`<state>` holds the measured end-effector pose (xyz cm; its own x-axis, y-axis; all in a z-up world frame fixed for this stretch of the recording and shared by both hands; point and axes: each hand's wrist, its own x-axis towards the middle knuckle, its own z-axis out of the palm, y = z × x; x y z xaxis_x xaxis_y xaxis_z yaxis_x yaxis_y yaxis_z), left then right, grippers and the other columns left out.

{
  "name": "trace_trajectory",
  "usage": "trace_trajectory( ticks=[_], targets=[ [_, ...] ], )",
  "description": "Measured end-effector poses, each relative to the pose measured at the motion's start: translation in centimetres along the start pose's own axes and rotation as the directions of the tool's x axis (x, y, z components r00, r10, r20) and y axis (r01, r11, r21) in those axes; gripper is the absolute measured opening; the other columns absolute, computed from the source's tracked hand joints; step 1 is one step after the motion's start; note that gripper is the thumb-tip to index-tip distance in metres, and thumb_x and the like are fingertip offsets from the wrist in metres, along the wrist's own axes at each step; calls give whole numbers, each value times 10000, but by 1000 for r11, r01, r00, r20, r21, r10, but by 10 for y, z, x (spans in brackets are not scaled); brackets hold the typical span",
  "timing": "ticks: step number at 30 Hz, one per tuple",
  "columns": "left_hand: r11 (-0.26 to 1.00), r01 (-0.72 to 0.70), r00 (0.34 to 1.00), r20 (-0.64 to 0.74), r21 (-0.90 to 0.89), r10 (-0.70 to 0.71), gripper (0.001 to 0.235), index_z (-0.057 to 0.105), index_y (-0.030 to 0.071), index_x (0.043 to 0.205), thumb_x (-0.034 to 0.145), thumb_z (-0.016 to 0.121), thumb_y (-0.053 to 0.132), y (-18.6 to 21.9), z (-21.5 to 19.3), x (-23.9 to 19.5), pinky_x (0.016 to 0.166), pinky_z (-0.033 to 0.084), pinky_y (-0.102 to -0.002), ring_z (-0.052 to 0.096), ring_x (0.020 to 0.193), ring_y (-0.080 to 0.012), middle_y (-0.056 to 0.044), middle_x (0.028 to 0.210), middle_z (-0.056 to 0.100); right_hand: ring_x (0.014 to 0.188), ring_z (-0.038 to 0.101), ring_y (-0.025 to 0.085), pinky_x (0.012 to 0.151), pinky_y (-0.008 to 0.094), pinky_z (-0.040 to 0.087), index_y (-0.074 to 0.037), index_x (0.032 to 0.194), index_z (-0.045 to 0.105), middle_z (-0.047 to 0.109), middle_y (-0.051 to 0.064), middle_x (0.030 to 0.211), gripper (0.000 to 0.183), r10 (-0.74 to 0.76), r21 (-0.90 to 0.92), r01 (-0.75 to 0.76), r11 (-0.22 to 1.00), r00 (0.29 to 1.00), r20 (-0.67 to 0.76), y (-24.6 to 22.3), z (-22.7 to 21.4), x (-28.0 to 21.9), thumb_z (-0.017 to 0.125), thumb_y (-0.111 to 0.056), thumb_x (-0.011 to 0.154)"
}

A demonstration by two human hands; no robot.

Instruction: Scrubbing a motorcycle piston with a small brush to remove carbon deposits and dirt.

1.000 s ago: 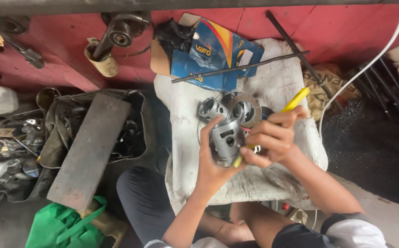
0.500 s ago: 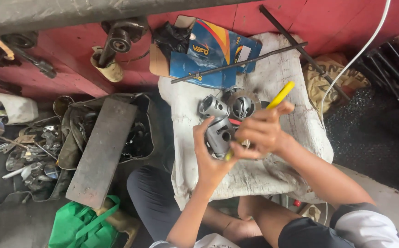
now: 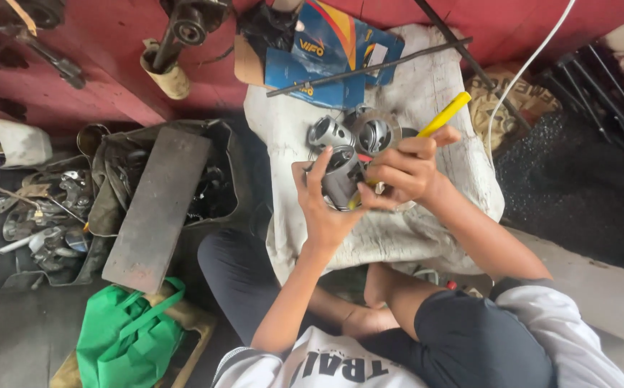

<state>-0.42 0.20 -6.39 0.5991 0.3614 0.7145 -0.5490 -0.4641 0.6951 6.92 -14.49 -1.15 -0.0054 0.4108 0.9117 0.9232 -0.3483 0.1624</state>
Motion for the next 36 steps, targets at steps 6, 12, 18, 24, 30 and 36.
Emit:
trace_trajectory(
  ticks=[6,12,18,24,30,36],
  targets=[
    [969,241,961,151,-62,-230,714,566,83,1248,613,800,307,-5,-32,-25,473,592,-387,588,851,-249,-124,1044,561,537,281,150,588,237,387,-184,608,581,509,-1,587,194,-34,3,34,999,999,15,-42,-6,15,726,-223,730],
    [964,226,953,175,142,-249,517,633,146,1140,671,840,216,18,-53,-8,443,622,-341,640,681,-205,-39,966,556,640,391,198,715,300,401,-191,696,641,534,-18,640,257,258,-94,-252,963,964,56,-53,7,-25,749,-354,862],
    [962,270,822,510,42,-253,690,632,173,1245,592,844,107,2,-68,-13,625,624,-473,667,816,-311,-73,1020,535,803,396,202,802,301,420,-214,710,627,569,-20,702,239,325,-69,-317,946,931,166,-84,2,-42,801,-344,809],
    [949,312,660,710,37,-244,828,604,128,1279,512,913,124,3,-74,-15,782,649,-513,703,979,-433,-115,1097,531,800,377,197,812,326,446,-150,758,617,543,11,712,323,391,-167,-371,914,914,111,-73,0,-27,796,-325,963],
    [959,275,681,718,-66,-146,832,604,155,1299,541,945,148,4,-76,-18,908,624,-518,688,1043,-412,-86,1116,515,882,406,248,921,452,303,-159,959,642,589,-3,836,319,524,-73,-528,846,799,295,-83,-16,-53,708,-468,1002],
    [888,452,446,842,81,-304,941,531,351,1421,602,951,155,14,-78,-4,997,544,-667,628,1159,-541,-111,1334,475,918,476,347,861,481,360,-80,1084,559,574,108,951,248,619,-115,-636,763,670,410,-94,-68,-75,654,-293,1000]
  ],
)
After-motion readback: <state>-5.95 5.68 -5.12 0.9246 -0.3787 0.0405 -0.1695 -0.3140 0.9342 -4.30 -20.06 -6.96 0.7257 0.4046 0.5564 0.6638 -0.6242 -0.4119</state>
